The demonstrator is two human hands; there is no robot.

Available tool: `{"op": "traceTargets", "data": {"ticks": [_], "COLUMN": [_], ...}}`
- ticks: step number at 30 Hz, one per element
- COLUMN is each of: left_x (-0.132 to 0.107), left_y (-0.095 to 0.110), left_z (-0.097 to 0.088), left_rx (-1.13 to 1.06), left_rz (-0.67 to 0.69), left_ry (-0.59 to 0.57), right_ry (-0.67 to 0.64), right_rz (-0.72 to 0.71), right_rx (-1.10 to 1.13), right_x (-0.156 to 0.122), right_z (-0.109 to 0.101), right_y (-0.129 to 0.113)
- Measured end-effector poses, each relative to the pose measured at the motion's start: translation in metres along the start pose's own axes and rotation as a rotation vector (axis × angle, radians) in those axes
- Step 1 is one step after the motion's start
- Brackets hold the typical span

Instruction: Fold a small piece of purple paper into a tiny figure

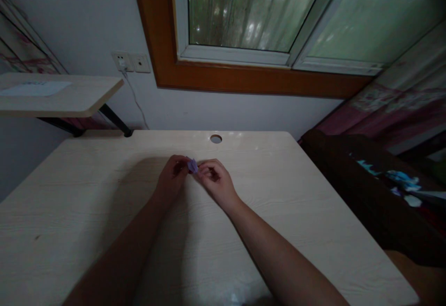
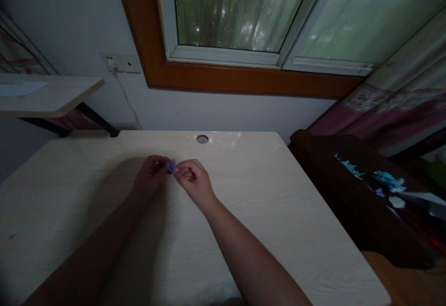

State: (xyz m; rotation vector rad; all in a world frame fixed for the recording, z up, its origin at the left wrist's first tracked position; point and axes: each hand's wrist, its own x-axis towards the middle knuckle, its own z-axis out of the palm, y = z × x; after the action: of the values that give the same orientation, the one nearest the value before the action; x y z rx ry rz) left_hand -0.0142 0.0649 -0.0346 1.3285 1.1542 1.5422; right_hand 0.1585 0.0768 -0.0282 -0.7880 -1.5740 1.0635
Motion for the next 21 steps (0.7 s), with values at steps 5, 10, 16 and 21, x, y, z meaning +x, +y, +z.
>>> {"op": "traceTargets", "data": {"ticks": [5,10,16,21], "left_x": [-0.001,-0.002,-0.003,-0.002], "left_y": [-0.001,0.001,0.011,0.014], "left_z": [-0.001,0.000,0.004,0.003], "left_rx": [0.064,0.021,-0.045,0.041], "left_rz": [-0.011,-0.025,-0.069,0.008], "left_ry": [0.014,-0.032,-0.083,-0.104], "right_ry": [-0.059,-0.020,0.028,0.060], "right_rz": [-0.085,-0.103,-0.062,-0.005], "right_rx": [-0.119,-0.162,-0.200,-0.199], "right_x": [-0.001,-0.002,-0.003,-0.002], "right_z": [0.001,0.000,-0.001,-0.002], "right_y": [-0.002,-0.001,-0.002,-0.004]}}
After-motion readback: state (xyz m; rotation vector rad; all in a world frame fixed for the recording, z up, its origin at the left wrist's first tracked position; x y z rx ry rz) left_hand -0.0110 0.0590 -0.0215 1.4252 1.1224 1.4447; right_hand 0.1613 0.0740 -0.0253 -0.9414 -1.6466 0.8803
